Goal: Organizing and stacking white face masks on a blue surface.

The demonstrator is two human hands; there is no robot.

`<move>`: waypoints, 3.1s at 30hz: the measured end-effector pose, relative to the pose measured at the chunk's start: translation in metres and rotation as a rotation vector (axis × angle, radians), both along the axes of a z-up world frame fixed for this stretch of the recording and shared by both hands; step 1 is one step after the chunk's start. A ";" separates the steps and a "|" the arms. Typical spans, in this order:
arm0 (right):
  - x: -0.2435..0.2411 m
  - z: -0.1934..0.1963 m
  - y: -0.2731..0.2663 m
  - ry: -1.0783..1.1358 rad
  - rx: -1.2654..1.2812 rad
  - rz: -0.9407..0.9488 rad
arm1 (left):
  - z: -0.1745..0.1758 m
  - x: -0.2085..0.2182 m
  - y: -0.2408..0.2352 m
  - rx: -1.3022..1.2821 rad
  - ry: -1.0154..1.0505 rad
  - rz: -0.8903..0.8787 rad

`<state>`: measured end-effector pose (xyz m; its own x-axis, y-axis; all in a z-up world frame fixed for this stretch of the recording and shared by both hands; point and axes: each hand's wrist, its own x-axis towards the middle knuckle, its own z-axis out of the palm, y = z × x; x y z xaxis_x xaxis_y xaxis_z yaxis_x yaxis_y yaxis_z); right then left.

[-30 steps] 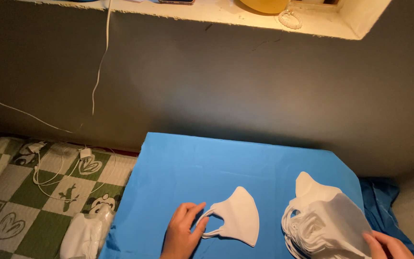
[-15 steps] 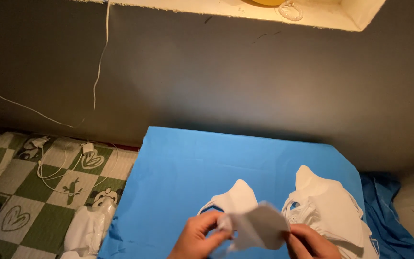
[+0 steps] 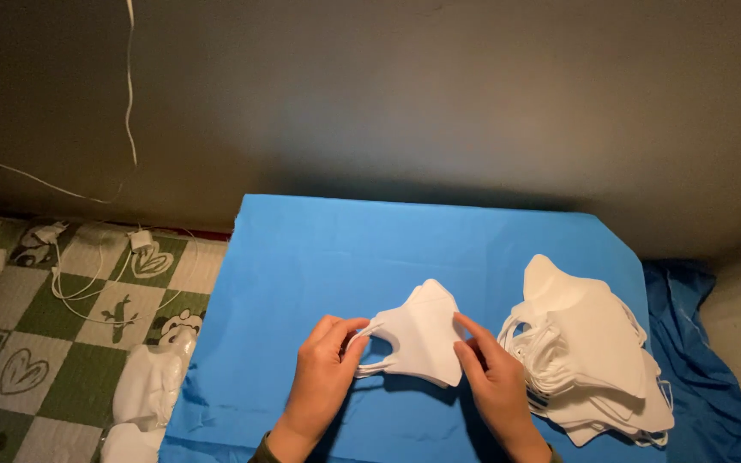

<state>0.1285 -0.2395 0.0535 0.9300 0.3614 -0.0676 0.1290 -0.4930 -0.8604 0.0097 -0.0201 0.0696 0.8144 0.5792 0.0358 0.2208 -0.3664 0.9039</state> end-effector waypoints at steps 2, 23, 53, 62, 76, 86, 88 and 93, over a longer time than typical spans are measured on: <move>0.002 -0.013 0.000 -0.033 -0.008 0.019 | -0.010 0.001 0.002 0.034 0.005 -0.012; 0.002 -0.069 -0.001 -0.904 -0.395 0.196 | -0.047 -0.008 0.012 0.463 0.018 -0.147; 0.134 -0.114 -0.223 -0.508 -0.744 -0.394 | -0.066 -0.003 0.015 0.415 -0.065 -0.039; 0.128 -0.143 -0.228 -0.837 -0.772 -0.450 | -0.063 -0.003 0.014 0.403 -0.037 -0.033; 0.128 -0.079 -0.195 -0.193 -0.610 -0.446 | -0.063 -0.002 0.014 0.424 -0.067 -0.023; 0.125 -0.078 -0.187 -0.362 -0.530 -0.500 | -0.065 -0.003 0.014 0.443 -0.084 -0.011; 0.118 -0.052 -0.173 -0.272 -0.541 -0.519 | -0.066 -0.003 0.014 0.453 -0.090 -0.012; 0.116 -0.075 -0.198 -0.406 -0.630 -0.474 | -0.063 -0.003 0.013 0.444 -0.120 -0.002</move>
<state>0.2442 -0.4378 -0.0216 0.9679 -0.0606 0.2439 0.0277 -0.9389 -0.3432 0.0067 -0.0067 0.0063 0.7907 0.4848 0.3739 0.1230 -0.7241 0.6786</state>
